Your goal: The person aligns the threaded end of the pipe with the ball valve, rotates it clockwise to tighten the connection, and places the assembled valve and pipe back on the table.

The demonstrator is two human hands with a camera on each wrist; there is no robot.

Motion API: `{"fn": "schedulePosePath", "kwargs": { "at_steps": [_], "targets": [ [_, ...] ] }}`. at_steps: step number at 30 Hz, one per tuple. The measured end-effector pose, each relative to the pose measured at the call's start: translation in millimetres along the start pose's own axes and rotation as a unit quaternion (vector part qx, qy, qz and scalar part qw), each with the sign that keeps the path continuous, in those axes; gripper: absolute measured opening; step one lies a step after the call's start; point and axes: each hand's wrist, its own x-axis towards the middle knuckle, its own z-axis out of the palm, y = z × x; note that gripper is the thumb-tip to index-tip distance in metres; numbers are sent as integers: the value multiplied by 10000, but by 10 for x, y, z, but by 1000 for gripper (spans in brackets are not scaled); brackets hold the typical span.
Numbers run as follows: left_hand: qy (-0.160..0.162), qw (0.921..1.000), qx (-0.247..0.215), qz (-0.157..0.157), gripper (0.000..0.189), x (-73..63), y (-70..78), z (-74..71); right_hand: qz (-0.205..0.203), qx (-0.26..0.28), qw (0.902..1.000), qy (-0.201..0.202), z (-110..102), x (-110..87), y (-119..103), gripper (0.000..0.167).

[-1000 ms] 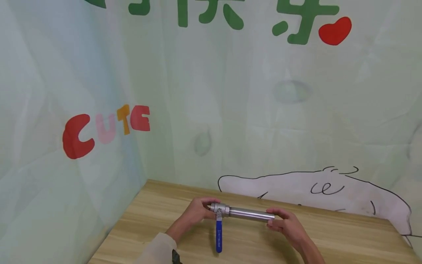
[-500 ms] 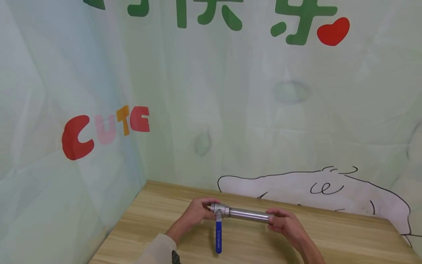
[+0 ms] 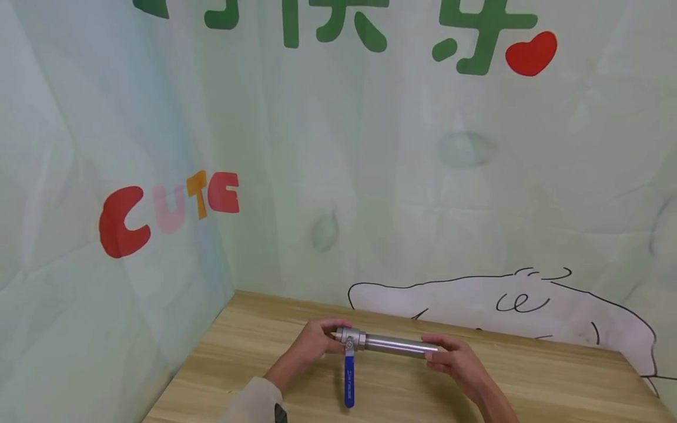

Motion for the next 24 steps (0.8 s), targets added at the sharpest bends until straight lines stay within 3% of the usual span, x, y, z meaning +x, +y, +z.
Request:
{"fn": "schedulePosePath", "kwargs": {
  "at_steps": [6,24],
  "targets": [
    [36,10000,21,-60,50,-12,11,-7,-79,-92,9999,85,35,11,6,45],
    [45,9999,69,-123,48,-7,-1,-21,311,-213,9992,125,33,48,-7,49]
  ]
}}
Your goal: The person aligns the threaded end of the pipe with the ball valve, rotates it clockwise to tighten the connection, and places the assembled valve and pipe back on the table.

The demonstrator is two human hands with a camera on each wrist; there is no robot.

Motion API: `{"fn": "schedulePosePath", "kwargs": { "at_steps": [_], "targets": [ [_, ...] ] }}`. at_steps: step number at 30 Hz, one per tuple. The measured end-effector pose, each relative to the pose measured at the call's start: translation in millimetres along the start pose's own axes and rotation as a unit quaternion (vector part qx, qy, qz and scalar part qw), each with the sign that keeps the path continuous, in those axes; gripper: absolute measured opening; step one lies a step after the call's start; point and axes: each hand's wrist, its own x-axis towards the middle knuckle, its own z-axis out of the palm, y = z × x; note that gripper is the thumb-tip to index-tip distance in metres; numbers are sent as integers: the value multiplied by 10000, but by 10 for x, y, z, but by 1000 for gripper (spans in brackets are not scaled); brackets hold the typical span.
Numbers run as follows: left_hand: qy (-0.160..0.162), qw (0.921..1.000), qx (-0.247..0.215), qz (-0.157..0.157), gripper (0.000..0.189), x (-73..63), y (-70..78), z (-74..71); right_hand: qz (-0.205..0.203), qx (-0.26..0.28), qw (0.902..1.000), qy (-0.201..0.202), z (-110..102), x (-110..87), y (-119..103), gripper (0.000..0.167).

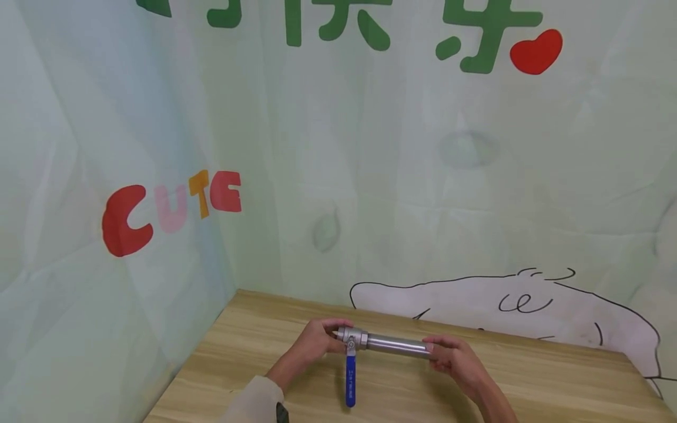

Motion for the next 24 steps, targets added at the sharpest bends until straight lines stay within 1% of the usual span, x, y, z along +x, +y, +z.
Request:
{"fn": "schedulePosePath", "kwargs": {
  "at_steps": [4,9,14,16,20,24],
  "targets": [
    [18,10000,25,-12,49,2,0,26,-63,9,10000,50,2,-8,3,50],
    [-14,10000,7,35,50,1,8,56,-268,38,9996,57,8,-29,10,52],
    [-49,10000,-6,61,49,27,17,41,-396,44,9991,119,20,-26,-7,46],
    [-54,10000,9,69,49,31,17,33,-406,61,9990,156,24,-23,-9,44],
    [-22,10000,17,90,48,16,14,26,-389,142,9991,66,22,-13,4,43],
    [-64,9998,-4,186,48,15,-14,42,-259,258,9993,58,-2,-13,22,39]
  ]
}}
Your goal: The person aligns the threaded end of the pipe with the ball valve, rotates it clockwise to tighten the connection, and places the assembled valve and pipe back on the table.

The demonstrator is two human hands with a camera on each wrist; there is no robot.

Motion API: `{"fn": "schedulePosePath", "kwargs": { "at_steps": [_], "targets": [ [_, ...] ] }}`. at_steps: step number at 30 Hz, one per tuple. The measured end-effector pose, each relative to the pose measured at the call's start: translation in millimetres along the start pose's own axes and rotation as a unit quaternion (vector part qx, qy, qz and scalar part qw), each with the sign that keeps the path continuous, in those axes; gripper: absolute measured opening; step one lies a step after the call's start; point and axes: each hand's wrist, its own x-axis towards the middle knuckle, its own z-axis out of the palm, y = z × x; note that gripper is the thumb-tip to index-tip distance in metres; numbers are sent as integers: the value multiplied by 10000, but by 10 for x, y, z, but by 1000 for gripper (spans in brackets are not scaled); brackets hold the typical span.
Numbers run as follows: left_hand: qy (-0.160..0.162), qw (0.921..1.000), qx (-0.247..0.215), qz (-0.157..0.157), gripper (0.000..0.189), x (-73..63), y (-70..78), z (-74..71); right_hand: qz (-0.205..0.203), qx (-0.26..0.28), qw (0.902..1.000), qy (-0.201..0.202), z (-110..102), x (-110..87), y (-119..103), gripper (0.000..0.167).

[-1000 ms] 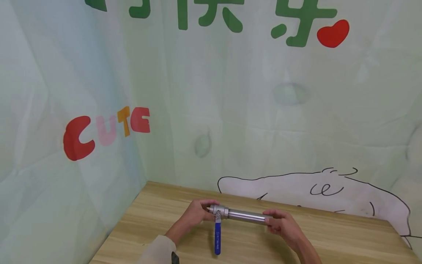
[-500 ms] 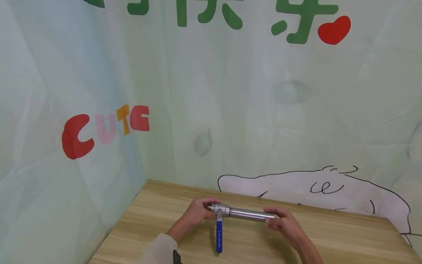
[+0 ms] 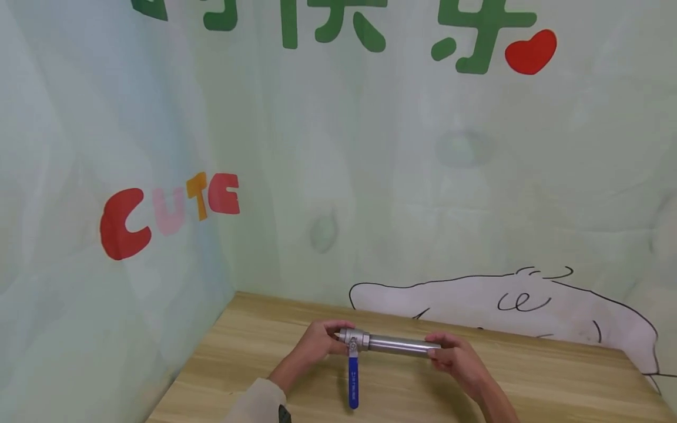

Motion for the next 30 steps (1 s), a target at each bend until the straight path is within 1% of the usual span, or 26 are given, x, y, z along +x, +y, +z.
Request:
{"fn": "schedulePosePath", "kwargs": {
  "at_steps": [4,7,10,14,18,22,26,30],
  "targets": [
    [-10,10000,-35,63,50,24,-32,21,156,-82,9998,70,-25,2,-1,40],
    [32,10000,-22,-12,50,42,-28,25,172,-195,9996,66,-35,12,1,45],
    [55,9999,4,-88,50,55,-21,29,164,-241,9995,121,-38,17,4,46],
    [56,9999,-32,-116,50,53,-14,32,210,-275,9993,167,-37,18,-6,47],
    [41,9999,-72,-145,49,49,-19,13,152,-247,9995,94,-28,8,-18,45],
    [14,9999,-43,-145,49,42,-8,6,2,-142,9998,142,-19,-6,-5,40],
    [32,9999,52,-113,49,36,7,11,-84,-148,9998,115,-30,-3,12,40],
    [105,9999,86,-96,50,35,7,6,-59,-113,9999,54,-44,15,13,41]
  ]
}}
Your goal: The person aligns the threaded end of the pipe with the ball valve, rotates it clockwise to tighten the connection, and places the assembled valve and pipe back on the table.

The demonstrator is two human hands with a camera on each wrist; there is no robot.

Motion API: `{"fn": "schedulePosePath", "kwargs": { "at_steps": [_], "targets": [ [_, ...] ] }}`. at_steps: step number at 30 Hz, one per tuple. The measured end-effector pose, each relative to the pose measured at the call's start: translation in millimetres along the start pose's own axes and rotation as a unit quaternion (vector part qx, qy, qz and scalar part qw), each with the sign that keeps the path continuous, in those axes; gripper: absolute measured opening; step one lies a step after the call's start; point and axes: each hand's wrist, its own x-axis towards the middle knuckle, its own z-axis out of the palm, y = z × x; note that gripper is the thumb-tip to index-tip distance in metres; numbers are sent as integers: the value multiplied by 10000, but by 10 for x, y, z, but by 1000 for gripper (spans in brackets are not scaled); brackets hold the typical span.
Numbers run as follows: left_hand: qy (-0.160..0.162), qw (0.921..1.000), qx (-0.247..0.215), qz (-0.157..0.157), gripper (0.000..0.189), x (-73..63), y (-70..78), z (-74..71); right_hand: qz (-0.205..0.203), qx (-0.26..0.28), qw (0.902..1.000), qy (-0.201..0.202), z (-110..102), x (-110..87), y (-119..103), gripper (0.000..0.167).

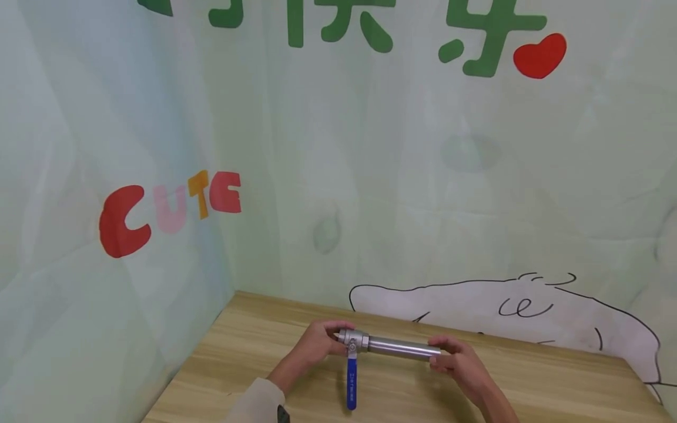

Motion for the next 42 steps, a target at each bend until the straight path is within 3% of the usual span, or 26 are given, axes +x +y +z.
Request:
{"fn": "schedulePosePath", "kwargs": {
  "at_steps": [22,32,42],
  "targets": [
    [35,9999,121,-94,49,-5,-26,-13,316,349,9983,-349,-62,15,21,37],
    [62,9998,188,-52,49,9,21,-16,-15,134,9997,-210,-25,6,-3,51],
    [59,9998,162,99,49,-12,2,1,264,-77,9994,-210,-39,-2,-23,50]
  ]
}}
